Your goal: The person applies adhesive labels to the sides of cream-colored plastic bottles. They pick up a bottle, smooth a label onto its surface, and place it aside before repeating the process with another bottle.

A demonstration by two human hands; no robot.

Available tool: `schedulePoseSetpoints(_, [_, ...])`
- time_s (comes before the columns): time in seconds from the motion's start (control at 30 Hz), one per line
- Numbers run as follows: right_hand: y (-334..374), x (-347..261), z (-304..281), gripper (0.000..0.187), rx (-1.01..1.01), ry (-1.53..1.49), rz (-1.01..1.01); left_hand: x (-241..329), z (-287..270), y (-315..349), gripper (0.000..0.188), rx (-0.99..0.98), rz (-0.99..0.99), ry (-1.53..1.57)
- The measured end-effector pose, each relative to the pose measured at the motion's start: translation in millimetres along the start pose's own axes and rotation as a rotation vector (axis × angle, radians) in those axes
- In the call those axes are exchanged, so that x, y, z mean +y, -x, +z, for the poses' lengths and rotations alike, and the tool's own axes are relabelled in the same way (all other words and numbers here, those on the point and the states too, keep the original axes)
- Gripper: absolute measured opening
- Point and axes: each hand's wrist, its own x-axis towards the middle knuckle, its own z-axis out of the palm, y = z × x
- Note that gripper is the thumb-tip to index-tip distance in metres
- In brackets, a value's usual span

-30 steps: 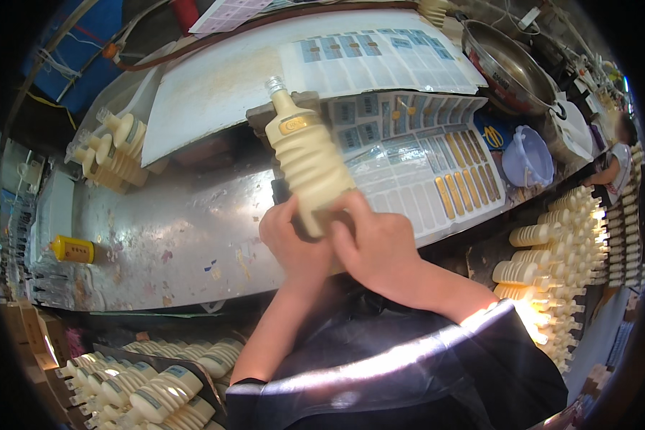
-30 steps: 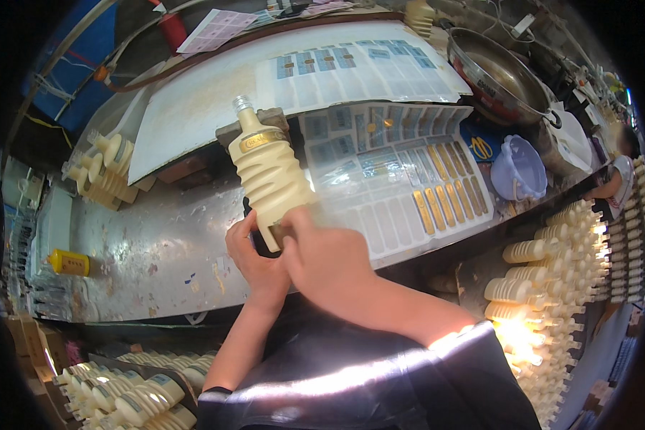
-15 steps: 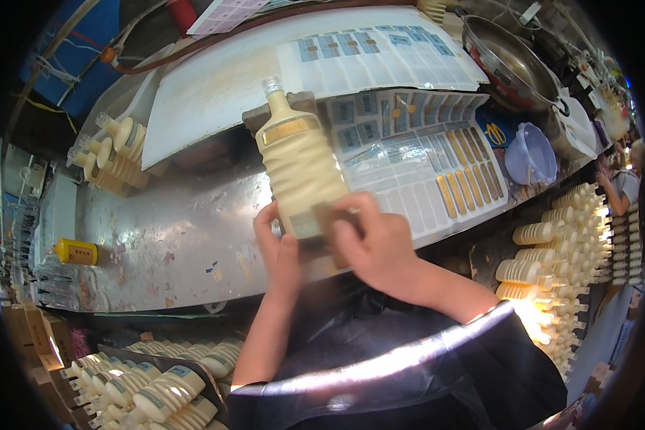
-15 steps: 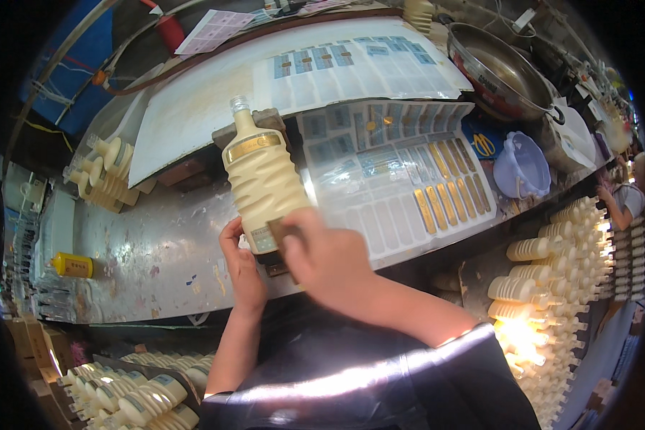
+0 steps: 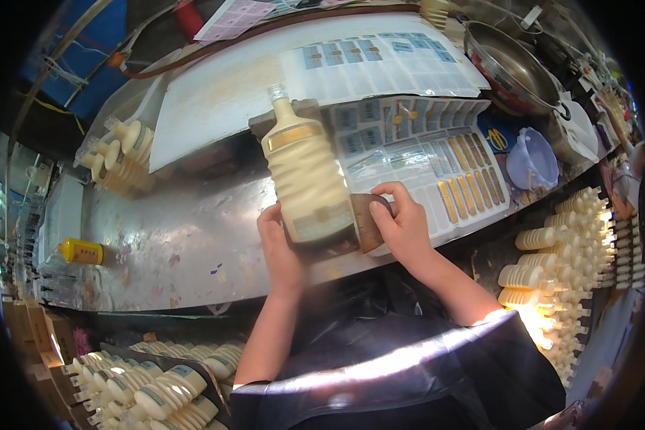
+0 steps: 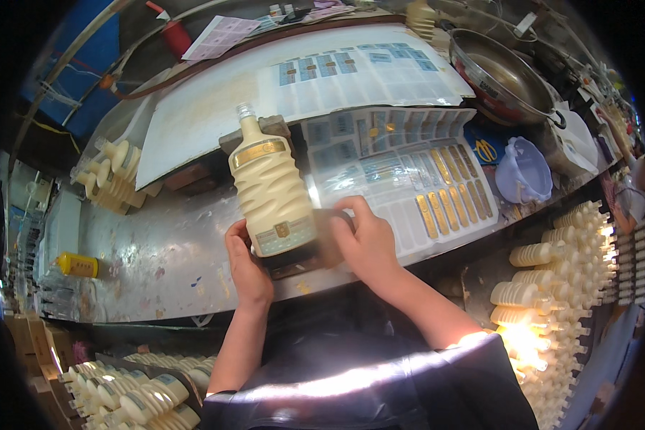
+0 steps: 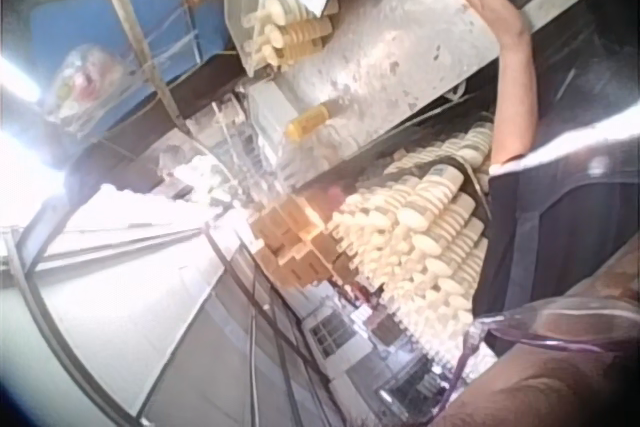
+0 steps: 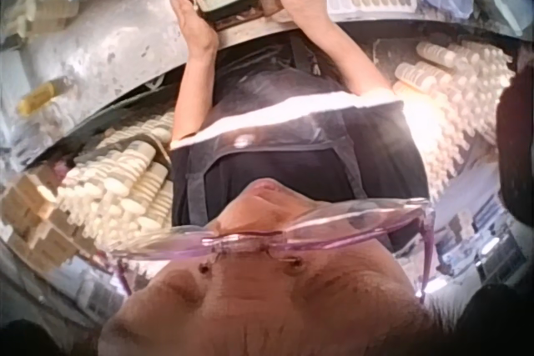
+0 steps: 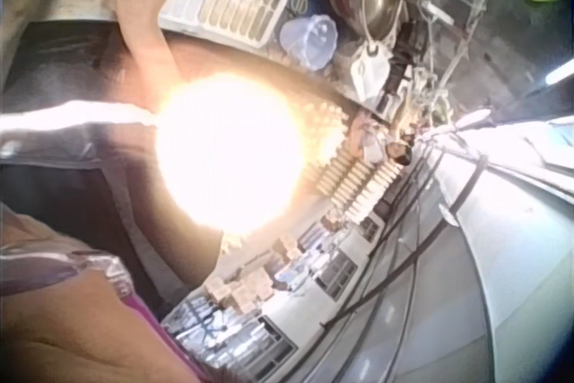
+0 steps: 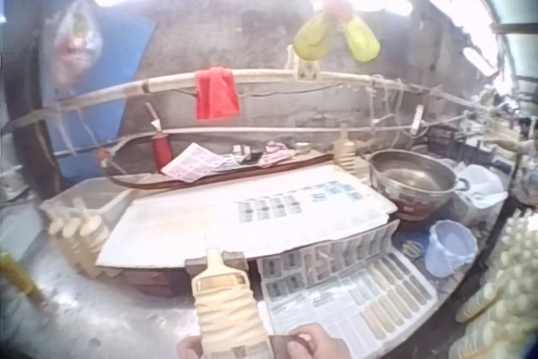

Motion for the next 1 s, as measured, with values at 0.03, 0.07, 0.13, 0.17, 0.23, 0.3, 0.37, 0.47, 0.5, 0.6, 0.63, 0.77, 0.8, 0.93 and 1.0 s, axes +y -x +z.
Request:
schedulePoseSetpoints(0.03, [2, -13, -2, 0.019, 0.005, -0.034, 0.009, -2, -1, 0, 0.045, -0.011, 0.011, 0.015])
schedulePoseSetpoints(0.07, [6, -26, 1, 0.019, -0.016, 0.027, -0.07, -3, -1, -1, 0.048, -0.021, 0.023, 0.03])
schedulePoseSetpoints(0.13, [15, -51, 12, 0.02, -0.064, 0.149, -0.219, -2, 4, 0, 0.052, -0.023, 0.035, 0.029])
schedulePoseSetpoints(0.17, [14, -58, 16, 0.022, -0.166, 0.24, -0.2, -1, 6, 1, 0.054, -0.024, 0.041, 0.027])
schedulePoseSetpoints(0.23, [10, -46, 18, 0.021, -0.126, 0.314, -0.198, -1, 6, 0, 0.056, -0.004, 0.071, -0.313])
schedulePoseSetpoints(0.3, [5, -30, 14, 0.019, -0.071, 0.295, -0.125, -2, 7, -1, 0.053, 0.024, 0.063, -0.38])
schedulePoseSetpoints(0.37, [3, -9, 5, 0.019, -0.045, 0.226, -0.071, -9, 3, -3, 0.048, 0.015, 0.054, -0.301])
schedulePoseSetpoints(0.47, [1, 15, 2, 0.018, -0.028, 0.16, -0.014, -7, 5, -2, 0.041, 0.006, 0.035, -0.161])
schedulePoseSetpoints(0.5, [-2, 18, 2, 0.018, -0.013, 0.165, -0.037, -4, 6, -2, 0.039, 0.002, 0.033, -0.115])
schedulePoseSetpoints(0.6, [1, 3, -4, 0.019, -0.014, 0.096, 0.04, -3, -5, -4, 0.037, -0.035, -0.026, -0.089])
schedulePoseSetpoints(0.63, [3, -9, -5, 0.02, -0.014, 0.056, 0.081, -5, -9, -7, 0.038, -0.043, -0.012, -0.104])
schedulePoseSetpoints(0.77, [13, -20, 7, 0.019, -0.067, 0.087, -0.146, 11, -3, -16, 0.046, -0.023, 0.01, -0.127])
schedulePoseSetpoints(0.8, [11, -9, 11, 0.019, -0.045, 0.089, -0.126, 12, -3, -21, 0.048, -0.022, 0.041, -0.216])
schedulePoseSetpoints(0.93, [1, 26, 8, 0.02, 0.008, 0.085, -0.074, 22, 7, -47, 0.054, -0.015, 0.052, -0.255])
schedulePoseSetpoints(1.0, [0, 30, 6, 0.02, 0.019, 0.097, -0.084, 30, 13, -71, 0.057, -0.032, 0.04, -0.117])
